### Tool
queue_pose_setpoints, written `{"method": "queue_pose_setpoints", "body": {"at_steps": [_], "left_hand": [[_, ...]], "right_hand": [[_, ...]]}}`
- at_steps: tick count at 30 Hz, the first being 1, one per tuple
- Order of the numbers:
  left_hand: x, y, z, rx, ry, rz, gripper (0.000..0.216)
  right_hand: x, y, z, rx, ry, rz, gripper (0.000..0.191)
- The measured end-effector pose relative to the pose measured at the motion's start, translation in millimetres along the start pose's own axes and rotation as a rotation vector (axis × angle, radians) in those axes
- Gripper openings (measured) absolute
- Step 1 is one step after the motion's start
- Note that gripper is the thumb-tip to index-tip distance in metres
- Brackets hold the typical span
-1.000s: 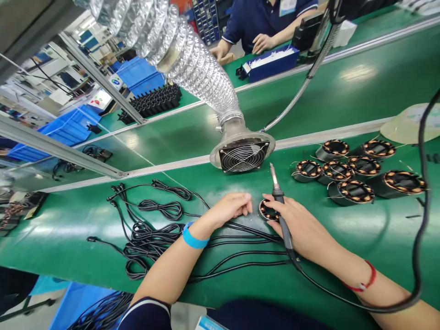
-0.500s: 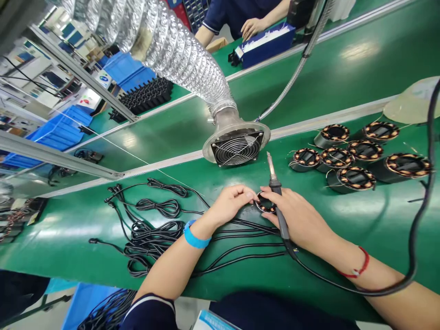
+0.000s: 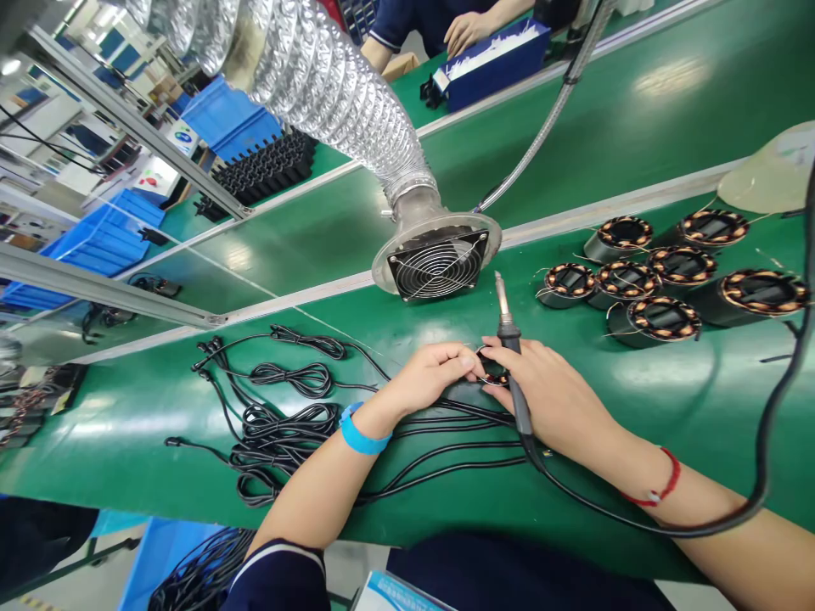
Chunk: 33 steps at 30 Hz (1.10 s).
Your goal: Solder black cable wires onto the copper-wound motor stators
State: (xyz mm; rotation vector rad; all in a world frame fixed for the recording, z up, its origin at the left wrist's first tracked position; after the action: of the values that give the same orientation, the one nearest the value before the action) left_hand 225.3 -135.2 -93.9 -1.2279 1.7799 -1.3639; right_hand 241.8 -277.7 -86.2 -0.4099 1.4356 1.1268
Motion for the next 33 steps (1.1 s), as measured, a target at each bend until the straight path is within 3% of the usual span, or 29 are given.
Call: {"method": "queue_pose_setpoints", "body": {"at_steps": [3, 8, 14, 17, 21, 23, 25, 29, 33], "left_hand": [[2.2, 3.2, -3.4, -0.044, -0.015, -0.061, 0.041], [7.2, 1.5, -8.8, -0.043, 0.066, -0.016, 0.039], [12.5, 4.2, -7.0, -0.036, 0.197, 0.11, 0.024], [20.8, 3.5, -8.5, -0.035, 0.212, 0.38, 0.019], [36.4, 2.5, -12.7, -0.153, 0.24, 0.888, 0.015], [40.5, -0.2, -14.5, -0.171, 0.257, 0.956, 0.006], [38.8, -6.2, -15.8, -0.118, 0.223, 0.869, 0.004], [20.4, -11.3, -21.3, -0.069, 0.086, 0.465, 0.015], [6.7, -14.0, -29.6, -0.047, -0.02, 0.23, 0.027]], "right_hand": [[-0.1, -0.4, 0.0, 0.014, -0.008, -0.025, 0.03], [-2.0, 0.5, -0.2, 0.012, -0.046, -0.058, 0.026], [-0.8, -7.9, 1.2, -0.007, 0.038, 0.002, 0.028], [-4.8, -18.3, 0.1, -0.023, 0.053, 0.073, 0.034], [-20.0, -26.0, -4.1, -0.022, -0.008, 0.125, 0.046], [-32.2, -24.3, -7.7, 0.0, -0.072, 0.131, 0.041], [-43.9, -20.7, -12.4, 0.053, -0.128, 0.167, 0.035], [-52.9, -9.1, -20.8, 0.172, -0.145, 0.353, 0.033], [-51.2, 7.9, -20.0, 0.158, -0.19, 0.586, 0.034]]}}
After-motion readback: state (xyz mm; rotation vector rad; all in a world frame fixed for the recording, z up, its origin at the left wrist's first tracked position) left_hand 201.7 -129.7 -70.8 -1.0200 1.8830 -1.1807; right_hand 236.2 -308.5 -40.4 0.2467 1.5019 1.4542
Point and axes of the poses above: each hand's wrist, its own z-axis towards the middle knuckle, its own x-axis out of the palm, y = z × x, the point moved 6 cm from there along z, towards the middle knuckle, and after that the axes turned 13 degrees about y, right-handed, at the moved point
